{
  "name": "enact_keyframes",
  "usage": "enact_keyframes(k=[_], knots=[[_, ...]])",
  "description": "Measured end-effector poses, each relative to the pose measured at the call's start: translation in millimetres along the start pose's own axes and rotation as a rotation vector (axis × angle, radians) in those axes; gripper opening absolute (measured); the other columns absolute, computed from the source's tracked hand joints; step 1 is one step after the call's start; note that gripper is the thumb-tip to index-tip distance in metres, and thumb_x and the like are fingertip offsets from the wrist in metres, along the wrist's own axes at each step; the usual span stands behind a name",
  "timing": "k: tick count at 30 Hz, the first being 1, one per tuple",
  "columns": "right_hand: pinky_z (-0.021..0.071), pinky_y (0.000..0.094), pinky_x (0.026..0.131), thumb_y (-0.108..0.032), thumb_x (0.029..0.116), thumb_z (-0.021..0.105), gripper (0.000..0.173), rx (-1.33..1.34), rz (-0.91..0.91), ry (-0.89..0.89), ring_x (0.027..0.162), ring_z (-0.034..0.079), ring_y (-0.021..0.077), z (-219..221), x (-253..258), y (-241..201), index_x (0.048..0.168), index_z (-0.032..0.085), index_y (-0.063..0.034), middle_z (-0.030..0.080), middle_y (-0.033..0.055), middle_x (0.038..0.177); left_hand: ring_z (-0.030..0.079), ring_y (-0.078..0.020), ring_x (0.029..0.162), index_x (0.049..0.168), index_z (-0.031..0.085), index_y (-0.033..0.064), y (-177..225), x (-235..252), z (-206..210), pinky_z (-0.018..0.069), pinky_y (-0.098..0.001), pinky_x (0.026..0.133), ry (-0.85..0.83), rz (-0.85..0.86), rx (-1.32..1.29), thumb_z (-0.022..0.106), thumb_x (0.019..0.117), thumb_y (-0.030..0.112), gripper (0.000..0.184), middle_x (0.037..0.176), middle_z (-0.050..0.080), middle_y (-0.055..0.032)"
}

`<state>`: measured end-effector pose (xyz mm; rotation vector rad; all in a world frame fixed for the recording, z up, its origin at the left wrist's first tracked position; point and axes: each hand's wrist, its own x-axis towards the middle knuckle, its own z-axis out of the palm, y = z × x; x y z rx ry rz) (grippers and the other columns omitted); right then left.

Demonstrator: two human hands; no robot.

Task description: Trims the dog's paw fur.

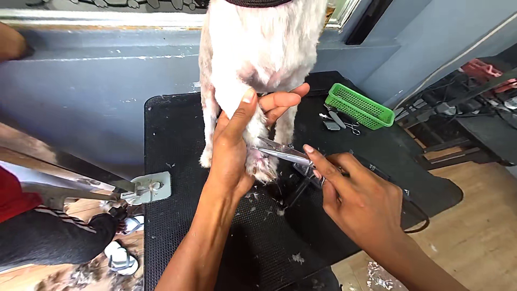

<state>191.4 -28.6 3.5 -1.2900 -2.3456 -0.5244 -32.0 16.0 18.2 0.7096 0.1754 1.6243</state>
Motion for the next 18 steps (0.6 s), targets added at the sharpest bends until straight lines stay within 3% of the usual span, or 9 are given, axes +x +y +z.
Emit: enact_keyframes(k=[6,9,13,16,18], knots=[[0.0324,0.0368,0.042,-0.013,0.0992,0.044,0.054,-0.021,-0.014,0.006,0.059,0.054,0.0236,-8,1,-1,0.148,0.058,-0.0311,0.060,0.0093,0.093,0.060,-0.0411,0.128,0.115,0.054,-0.0057,3,-2,4,0.0415,-0.0484,0.118,-0.042,0.055,0.046,0.023,0.1140,0.023,0.042,0.118,0.068,-0.0329],[0.0330,0.0369,0.042,-0.013,0.0994,0.044,0.053,-0.019,-0.020,0.022,0.059,0.054,0.0241,-11,-1,-2,0.147,0.059,-0.0314,0.061,0.0102,0.095,0.065,-0.0376,0.122,0.112,0.055,-0.0028,2,-4,8,0.0467,-0.0466,0.114,-0.054,0.068,0.057,0.023,0.1139,0.023,0.041,0.111,0.071,-0.0292],[0.0331,0.0368,0.043,-0.014,0.0995,0.043,0.053,-0.026,-0.014,0.032,0.060,0.055,0.0234,-15,-5,-2,0.147,0.059,-0.0318,0.061,0.0103,0.095,0.068,-0.0336,0.116,0.116,0.054,-0.0031,1,-7,16,0.0508,-0.0442,0.108,-0.052,0.045,0.064,0.026,0.1135,0.020,0.037,0.107,0.071,-0.0260],[0.0331,0.0371,0.042,-0.013,0.0990,0.043,0.054,-0.030,-0.009,0.040,0.059,0.054,0.0238,-22,-10,0,0.146,0.059,-0.0321,0.061,0.0105,0.094,0.064,-0.0409,0.123,0.121,0.051,-0.0045,-1,-11,23,0.0442,-0.0512,0.115,-0.116,0.027,0.034,0.027,0.1133,0.019,0.034,0.110,0.069,-0.0297],[0.0319,0.0365,0.042,-0.012,0.0994,0.042,0.054,-0.036,-0.018,0.047,0.058,0.053,0.0234,-26,-14,1,0.147,0.059,-0.0319,0.059,0.0103,0.093,0.064,-0.0400,0.121,0.124,0.049,-0.0030,-1,-15,24,0.0454,-0.0513,0.114,-0.117,0.014,0.033,0.028,0.1125,0.018,0.031,0.110,0.069,-0.0285]])
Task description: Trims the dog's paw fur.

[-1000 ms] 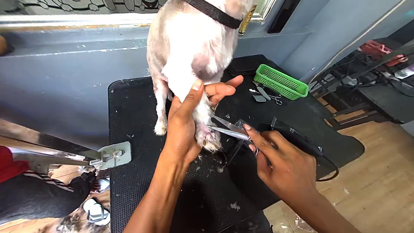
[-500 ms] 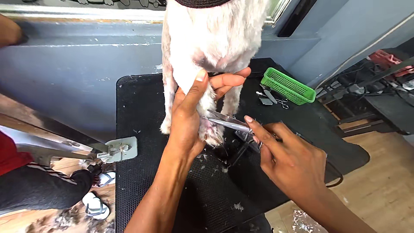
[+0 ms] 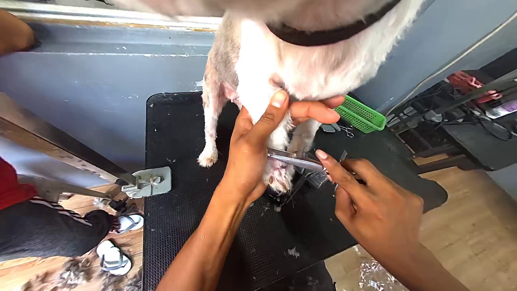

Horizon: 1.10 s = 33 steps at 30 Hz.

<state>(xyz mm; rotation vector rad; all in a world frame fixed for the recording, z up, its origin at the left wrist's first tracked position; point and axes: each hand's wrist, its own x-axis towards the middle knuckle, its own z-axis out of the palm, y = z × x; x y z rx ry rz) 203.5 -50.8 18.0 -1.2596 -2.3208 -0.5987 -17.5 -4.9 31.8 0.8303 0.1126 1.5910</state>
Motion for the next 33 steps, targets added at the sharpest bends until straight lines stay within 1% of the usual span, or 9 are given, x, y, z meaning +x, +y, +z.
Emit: enact_keyframes(k=[8,10,14,20,23,25,28,31,33], knots=[[0.0371,0.0364,0.044,-0.011,0.0983,0.041,0.055,0.057,0.010,-0.029,0.063,0.057,0.0227,-9,-23,8,0.147,0.059,-0.0308,0.062,0.0095,0.095,0.072,-0.0210,0.097,0.121,0.052,0.0047,-6,-14,11,0.0589,-0.0355,0.091,0.064,-0.114,0.008,0.038,0.1102,0.016,0.021,0.100,0.072,-0.0163],[0.0399,0.0374,0.046,-0.015,0.1000,0.043,0.051,0.070,0.017,-0.036,0.067,0.060,0.0237,-11,-30,12,0.146,0.059,-0.0307,0.063,0.0106,0.098,0.073,-0.0257,0.101,0.123,0.053,0.0024,-8,-17,10,0.0589,-0.0395,0.093,-0.001,-0.153,-0.024,0.034,0.1108,0.018,0.027,0.104,0.072,-0.0205],[0.0419,0.0374,0.048,-0.021,0.0998,0.046,0.050,0.087,0.027,-0.036,0.072,0.061,0.0237,-13,-41,17,0.147,0.058,-0.0330,0.063,0.0096,0.101,0.071,-0.0121,0.083,0.120,0.061,0.0097,-10,-30,17,0.0593,-0.0251,0.070,-0.007,-0.236,0.022,0.036,0.1121,0.029,0.033,0.101,0.072,-0.0100],[0.0420,0.0365,0.048,-0.017,0.0995,0.044,0.051,0.071,0.048,-0.029,0.070,0.062,0.0228,-13,-53,17,0.145,0.060,-0.0338,0.065,0.0091,0.100,0.073,-0.0170,0.094,0.118,0.062,0.0062,-13,-29,17,0.0606,-0.0300,0.082,-0.054,-0.228,0.014,0.033,0.1126,0.028,0.036,0.101,0.073,-0.0134],[0.0404,0.0365,0.046,-0.014,0.0987,0.043,0.053,0.057,0.056,-0.039,0.066,0.060,0.0227,-12,-54,17,0.144,0.060,-0.0348,0.064,0.0089,0.097,0.073,-0.0169,0.090,0.114,0.061,0.0063,-16,-28,19,0.0607,-0.0293,0.079,-0.026,-0.238,0.036,0.034,0.1125,0.028,0.035,0.098,0.073,-0.0135],[0.0401,0.0351,0.046,-0.013,0.0989,0.043,0.053,0.106,0.059,-0.022,0.064,0.059,0.0196,-10,-55,17,0.145,0.060,-0.0337,0.063,0.0076,0.095,0.073,-0.0219,0.094,0.109,0.061,0.0042,-18,-24,17,0.0591,-0.0364,0.090,-0.058,-0.209,0.020,0.032,0.1123,0.024,0.035,0.093,0.072,-0.0146],[0.0508,0.0284,0.059,-0.014,0.1006,0.050,0.048,0.358,0.141,-0.027,0.076,0.061,0.0106,-7,-57,19,0.146,0.059,-0.0262,0.062,0.0024,0.102,0.064,-0.0233,0.091,0.097,0.054,0.0066,-21,-13,12,0.0458,-0.0506,0.109,-0.113,-0.168,-0.007,0.032,0.1107,0.017,0.028,0.080,0.059,-0.0074],[0.0646,0.0332,0.078,-0.008,0.0929,0.062,0.050,0.928,0.368,-0.148,0.095,0.070,0.0187,-9,-60,22,0.142,0.060,-0.0174,0.068,0.0039,0.114,0.056,-0.0108,0.080,0.098,0.054,0.0114,-18,-3,5,0.0503,-0.0292,0.082,-0.218,-0.187,0.085,0.036,0.1096,0.016,0.022,0.081,0.054,0.0000],[0.0649,0.0375,0.081,-0.004,0.0844,0.075,0.031,1.251,0.527,-0.167,0.098,0.073,0.0261,-12,-57,24,0.114,0.075,-0.0112,0.074,0.0106,0.109,0.055,-0.0086,0.076,0.098,0.055,0.0106,-16,3,0,0.0487,-0.0239,0.071,-0.302,-0.193,0.113,0.040,0.1078,0.012,0.018,0.080,0.055,-0.0002]])
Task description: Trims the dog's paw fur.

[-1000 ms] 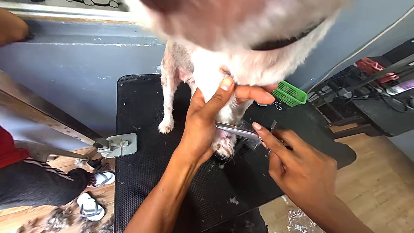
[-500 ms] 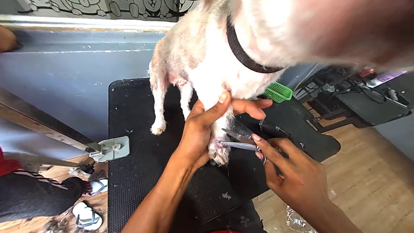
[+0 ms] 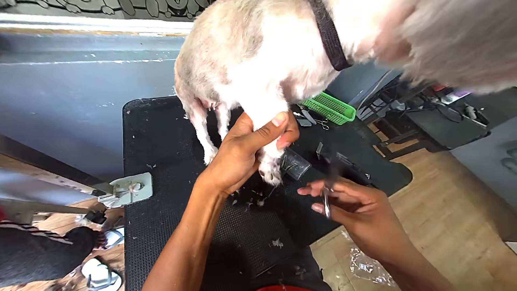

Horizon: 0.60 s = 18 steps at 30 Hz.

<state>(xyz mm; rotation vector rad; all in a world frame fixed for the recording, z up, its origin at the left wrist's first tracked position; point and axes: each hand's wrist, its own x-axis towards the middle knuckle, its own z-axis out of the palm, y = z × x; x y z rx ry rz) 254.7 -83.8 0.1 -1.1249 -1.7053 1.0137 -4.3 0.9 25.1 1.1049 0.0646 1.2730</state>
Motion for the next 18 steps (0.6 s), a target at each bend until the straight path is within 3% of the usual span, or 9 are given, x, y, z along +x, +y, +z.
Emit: enact_keyframes(k=[1,3,4,6,8,11,13,15,18], knots=[[0.0636,0.0379,0.085,-0.004,0.0818,0.078,0.017,0.131,0.021,-0.011,0.098,0.073,0.0246,-1,3,-1,0.097,0.076,-0.0104,0.074,0.0099,0.102,0.057,-0.0094,0.077,0.098,0.056,0.0095,1,0,-2,0.0494,-0.0249,0.072,-0.029,0.000,0.031,0.042,0.1066,0.011,0.017,0.081,0.057,-0.0013],[0.0567,0.0377,0.096,-0.013,0.0853,0.077,0.004,0.369,0.022,-0.108,0.101,0.068,0.0177,-2,13,-1,0.087,0.074,-0.0142,0.069,0.0034,0.094,0.066,-0.0194,0.096,0.102,0.062,0.0024,4,-3,-6,0.0541,-0.0362,0.092,-0.080,-0.001,0.123,0.042,0.1054,0.010,0.022,0.094,0.069,-0.0114],[0.0545,0.0336,0.094,-0.017,0.0844,0.074,0.005,0.431,0.034,-0.143,0.100,0.065,0.0143,1,19,-3,0.090,0.074,-0.0159,0.066,0.0008,0.094,0.066,-0.0287,0.114,0.111,0.065,-0.0041,6,-4,-8,0.0503,-0.0449,0.107,-0.122,-0.002,0.157,0.040,0.1057,0.008,0.028,0.110,0.071,-0.0200],[0.0526,0.0267,0.083,-0.029,0.0900,0.071,0.019,0.426,0.047,-0.188,0.090,0.060,0.0087,12,35,-8,0.104,0.071,-0.0157,0.062,-0.0021,0.093,0.058,-0.0367,0.131,0.127,0.058,-0.0093,8,-9,-10,0.0416,-0.0508,0.118,-0.185,-0.010,0.208,0.038,0.1052,0.003,0.032,0.130,0.066,-0.0259],[0.0537,0.0246,0.079,-0.038,0.0962,0.069,0.025,0.325,0.053,-0.160,0.085,0.062,0.0061,35,51,-12,0.108,0.074,-0.0165,0.067,-0.0038,0.093,0.060,-0.0316,0.130,0.134,0.052,-0.0088,7,-15,-11,0.0454,-0.0457,0.115,-0.208,-0.056,0.245,0.039,0.1043,0.000,0.034,0.133,0.065,-0.0226],[0.0568,0.0200,0.081,-0.040,0.0944,0.072,0.016,0.312,0.022,-0.184,0.088,0.066,-0.0017,72,65,-9,0.101,0.074,-0.0251,0.071,-0.0131,0.092,0.066,-0.0176,0.115,0.134,0.054,-0.0031,9,-26,-15,0.0538,-0.0345,0.103,-0.189,-0.177,0.379,0.041,0.1032,0.001,0.033,0.125,0.070,-0.0133],[0.0594,0.0239,0.087,-0.028,0.0855,0.083,0.022,0.422,0.129,-0.142,0.093,0.069,0.0020,86,61,-1,0.104,0.074,-0.0201,0.073,-0.0085,0.096,0.065,-0.0076,0.110,0.139,0.052,0.0011,9,-32,-21,0.0545,-0.0269,0.098,-0.204,-0.275,0.589,0.044,0.1022,0.005,0.038,0.122,0.068,-0.0053],[0.0593,0.0293,0.092,-0.016,0.0829,0.085,0.035,0.487,0.260,-0.068,0.099,0.069,0.0065,95,53,15,0.115,0.070,-0.0147,0.073,-0.0037,0.103,0.065,-0.0028,0.102,0.142,0.052,0.0024,2,-34,-24,0.0551,-0.0239,0.091,-0.233,-0.360,0.753,0.049,0.1012,0.011,0.041,0.119,0.068,-0.0035],[0.0597,0.0274,0.082,-0.009,0.0866,0.078,0.025,0.440,0.273,0.088,0.087,0.069,0.0064,99,46,38,0.110,0.070,-0.0133,0.073,-0.0027,0.096,0.066,-0.0053,0.095,0.134,0.057,0.0041,-13,-34,-24,0.0564,-0.0262,0.087,-0.213,-0.407,0.656,0.049,0.1068,0.020,0.033,0.109,0.069,-0.0032]])
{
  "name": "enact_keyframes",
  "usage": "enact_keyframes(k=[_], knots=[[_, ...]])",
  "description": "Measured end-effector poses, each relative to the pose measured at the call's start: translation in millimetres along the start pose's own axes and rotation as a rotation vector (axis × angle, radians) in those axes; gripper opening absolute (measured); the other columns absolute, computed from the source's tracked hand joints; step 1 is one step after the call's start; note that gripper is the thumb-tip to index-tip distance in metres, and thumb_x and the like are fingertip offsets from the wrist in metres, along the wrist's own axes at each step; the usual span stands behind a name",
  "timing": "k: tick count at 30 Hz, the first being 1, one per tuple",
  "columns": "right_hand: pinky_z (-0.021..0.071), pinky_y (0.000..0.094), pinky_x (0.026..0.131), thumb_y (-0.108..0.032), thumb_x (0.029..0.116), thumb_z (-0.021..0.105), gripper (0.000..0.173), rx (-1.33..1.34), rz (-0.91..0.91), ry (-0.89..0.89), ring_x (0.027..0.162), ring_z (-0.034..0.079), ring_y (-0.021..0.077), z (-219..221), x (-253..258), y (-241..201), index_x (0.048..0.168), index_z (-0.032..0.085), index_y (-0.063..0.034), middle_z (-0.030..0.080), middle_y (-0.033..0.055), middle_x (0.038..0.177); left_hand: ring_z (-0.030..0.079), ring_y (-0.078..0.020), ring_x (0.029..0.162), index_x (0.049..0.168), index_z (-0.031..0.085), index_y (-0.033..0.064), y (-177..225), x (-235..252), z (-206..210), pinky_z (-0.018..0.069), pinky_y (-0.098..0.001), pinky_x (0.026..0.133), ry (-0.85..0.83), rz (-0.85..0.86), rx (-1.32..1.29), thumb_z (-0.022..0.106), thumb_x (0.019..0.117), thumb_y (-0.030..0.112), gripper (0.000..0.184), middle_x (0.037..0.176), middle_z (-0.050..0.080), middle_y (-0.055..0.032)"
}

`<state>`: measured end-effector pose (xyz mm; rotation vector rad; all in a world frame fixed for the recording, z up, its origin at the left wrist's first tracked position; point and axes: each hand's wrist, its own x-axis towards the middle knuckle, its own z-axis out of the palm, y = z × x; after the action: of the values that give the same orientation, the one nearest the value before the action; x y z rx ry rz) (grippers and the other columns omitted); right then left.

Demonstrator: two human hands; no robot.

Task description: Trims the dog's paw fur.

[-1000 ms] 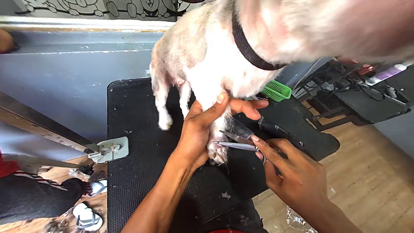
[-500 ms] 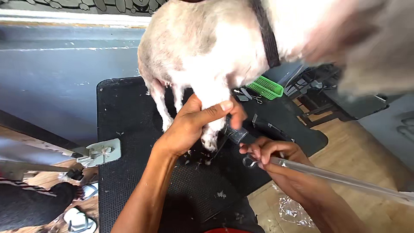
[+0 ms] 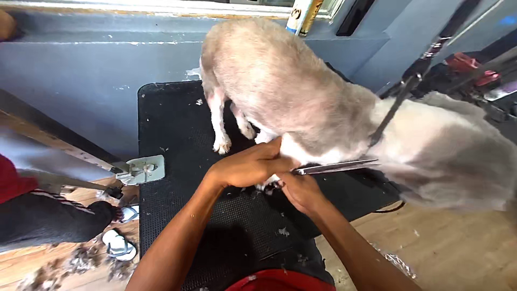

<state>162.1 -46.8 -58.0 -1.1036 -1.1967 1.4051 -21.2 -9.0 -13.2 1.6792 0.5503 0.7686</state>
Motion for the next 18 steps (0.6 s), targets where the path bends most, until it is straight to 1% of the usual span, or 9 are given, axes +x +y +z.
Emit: enact_keyframes(k=[1,2,4,7,9,11,13,16,18], knots=[[0.0603,0.0259,0.081,-0.008,0.0891,0.076,0.021,-0.066,-0.076,0.018,0.086,0.070,0.0059,-5,1,1,0.108,0.071,-0.0133,0.074,-0.0032,0.094,0.065,-0.0056,0.092,0.131,0.058,0.0046,-1,2,5,0.0562,-0.0257,0.084,0.049,0.013,-0.074,0.048,0.1083,0.024,0.031,0.104,0.068,-0.0022],[0.0603,0.0239,0.080,-0.007,0.0905,0.075,0.016,-0.157,-0.168,0.030,0.083,0.070,0.0049,-10,1,1,0.105,0.073,-0.0133,0.075,-0.0039,0.091,0.066,-0.0062,0.095,0.130,0.059,0.0051,-1,5,10,0.0574,-0.0264,0.087,0.100,0.027,-0.144,0.048,0.1090,0.026,0.032,0.106,0.069,-0.0021],[0.0615,0.0249,0.081,-0.011,0.0932,0.073,0.010,-0.302,-0.281,0.029,0.082,0.071,0.0052,-18,0,0,0.103,0.073,-0.0131,0.074,-0.0044,0.088,0.070,-0.0105,0.093,0.124,0.062,0.0025,-1,13,24,0.0604,-0.0296,0.084,0.241,0.041,-0.280,0.057,0.1054,0.022,0.028,0.103,0.071,-0.0053],[0.0606,0.0246,0.070,-0.018,0.0931,0.074,0.004,-0.367,-0.264,0.084,0.072,0.069,0.0048,-16,-11,-9,0.096,0.074,-0.0143,0.072,-0.0047,0.080,0.070,-0.0102,0.088,0.121,0.058,0.0024,-6,20,41,0.0611,-0.0282,0.081,0.371,0.078,-0.493,0.059,0.1033,0.012,0.020,0.099,0.071,-0.0051],[0.0569,0.0207,0.059,-0.022,0.0945,0.074,0.006,-0.359,-0.261,0.037,0.065,0.065,0.0031,-14,-18,-10,0.098,0.073,-0.0174,0.070,-0.0058,0.078,0.070,-0.0090,0.076,0.115,0.059,0.0052,-6,24,50,0.0612,-0.0261,0.073,0.435,0.102,-0.652,0.056,0.1043,0.011,0.013,0.088,0.071,-0.0040],[0.0554,0.0207,0.056,-0.022,0.0970,0.072,0.008,-0.270,-0.240,-0.040,0.065,0.064,0.0052,-10,-25,-9,0.103,0.072,-0.0176,0.069,-0.0035,0.081,0.062,-0.0091,0.062,0.110,0.056,0.0078,-5,29,54,0.0580,-0.0255,0.062,0.426,0.154,-0.799,0.054,0.1058,0.013,0.007,0.073,0.062,-0.0020],[0.0554,0.0233,0.060,-0.028,0.1009,0.066,0.017,-0.155,-0.183,-0.127,0.068,0.064,0.0087,-6,-32,-13,0.099,0.075,-0.0133,0.070,0.0013,0.082,0.048,-0.0059,0.050,0.103,0.052,0.0126,3,34,47,0.0469,-0.0210,0.050,0.350,0.189,-0.924,0.048,0.1091,0.018,0.010,0.061,0.046,0.0042],[0.0393,0.0159,0.053,-0.036,0.1070,0.053,0.040,-0.115,-0.116,-0.276,0.056,0.047,0.0004,-11,-45,-22,0.085,0.074,-0.0105,0.059,-0.0028,0.066,0.039,-0.0023,0.043,0.091,0.050,0.0158,20,41,26,0.0370,-0.0151,0.041,0.258,0.206,-1.038,0.037,0.1123,0.026,0.028,0.057,0.042,0.0068],[0.0392,0.0161,0.053,-0.038,0.1084,0.049,0.042,-0.154,-0.061,-0.382,0.055,0.045,-0.0002,-23,-55,-27,0.093,0.075,-0.0088,0.054,-0.0039,0.063,0.038,-0.0017,0.042,0.081,0.050,0.0149,23,44,14,0.0349,-0.0140,0.040,0.229,0.237,-1.105,0.035,0.1127,0.030,0.038,0.057,0.042,0.0066]])
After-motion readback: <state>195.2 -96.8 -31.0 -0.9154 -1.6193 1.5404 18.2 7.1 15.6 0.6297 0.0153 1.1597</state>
